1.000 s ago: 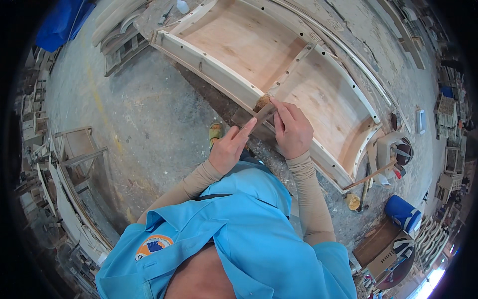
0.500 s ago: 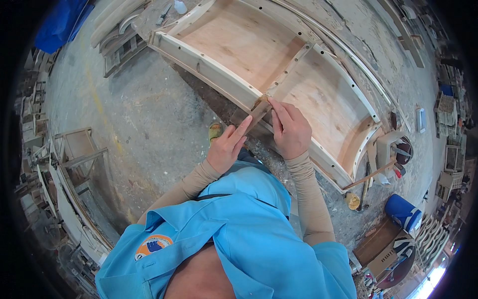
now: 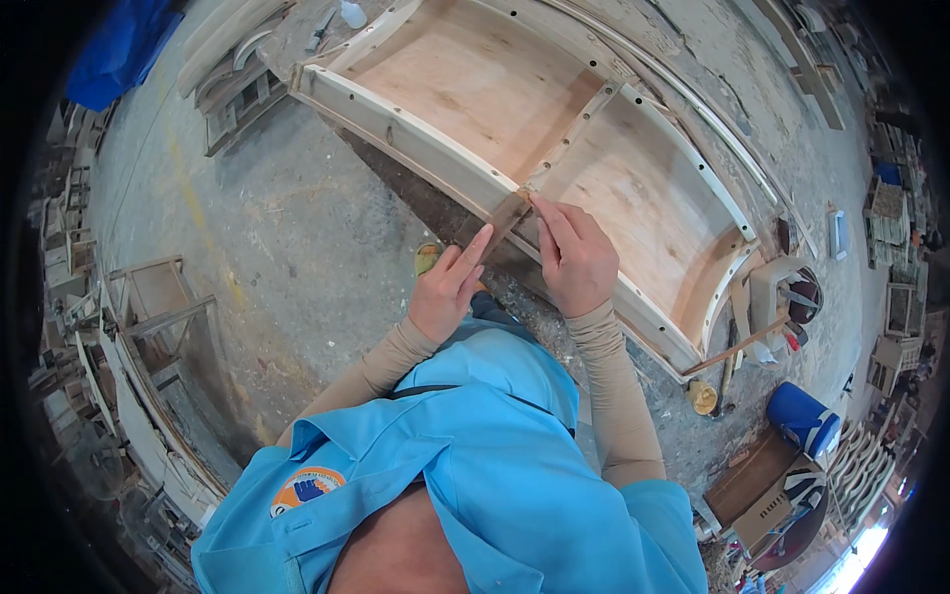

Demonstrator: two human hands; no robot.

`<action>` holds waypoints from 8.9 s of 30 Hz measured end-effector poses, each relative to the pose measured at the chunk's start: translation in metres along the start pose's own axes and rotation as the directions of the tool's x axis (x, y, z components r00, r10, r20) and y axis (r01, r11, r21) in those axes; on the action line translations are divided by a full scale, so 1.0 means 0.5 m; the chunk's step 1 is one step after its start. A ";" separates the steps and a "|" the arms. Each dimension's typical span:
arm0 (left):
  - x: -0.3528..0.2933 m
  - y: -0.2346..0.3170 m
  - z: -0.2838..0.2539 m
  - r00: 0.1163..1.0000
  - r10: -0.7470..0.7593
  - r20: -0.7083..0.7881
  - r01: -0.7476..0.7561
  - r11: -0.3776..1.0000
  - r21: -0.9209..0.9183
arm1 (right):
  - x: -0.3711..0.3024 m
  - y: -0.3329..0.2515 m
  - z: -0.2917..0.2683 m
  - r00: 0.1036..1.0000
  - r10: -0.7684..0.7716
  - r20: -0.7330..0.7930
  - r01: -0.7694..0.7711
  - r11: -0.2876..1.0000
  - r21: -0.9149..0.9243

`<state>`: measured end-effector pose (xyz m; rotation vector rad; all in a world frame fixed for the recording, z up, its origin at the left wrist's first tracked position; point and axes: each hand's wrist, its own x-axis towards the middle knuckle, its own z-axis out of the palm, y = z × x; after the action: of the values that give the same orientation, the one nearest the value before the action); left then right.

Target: The person assembles a wooden furniture frame by hand. They pick up a thin wooden strip, align it with a pre-drilled hole in the frame, and insert it. They then use a small metal tool to tap the strip into place and adjust its position. The person repeats this process for another section of the frame.

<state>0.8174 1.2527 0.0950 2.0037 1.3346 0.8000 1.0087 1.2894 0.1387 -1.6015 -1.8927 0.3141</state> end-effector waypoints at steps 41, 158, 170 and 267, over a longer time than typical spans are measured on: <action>0.002 0.006 -0.015 0.998 0.053 -0.039 -0.051 0.998 0.034 | 0.005 0.005 -0.011 0.980 -0.111 -0.165 0.111 0.994 -0.013; 0.105 0.269 -0.075 -0.415 0.650 0.636 0.454 0.754 -0.475 | -0.365 -0.429 0.019 0.326 0.782 -0.532 -0.282 0.617 0.734; 0.103 0.252 -0.093 0.004 0.576 0.818 0.527 0.694 -0.491 | -0.311 -0.422 0.020 -0.065 0.703 -0.708 -0.267 0.672 0.691; -0.040 0.175 -0.075 0.042 0.263 0.964 0.449 0.857 -0.253 | -0.343 -0.423 0.005 0.192 0.734 -0.652 -0.966 0.259 0.006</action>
<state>0.8334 1.2114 0.1814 1.3138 0.2337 -0.4509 0.8488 1.0779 0.2012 -2.6344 -0.3391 -0.1369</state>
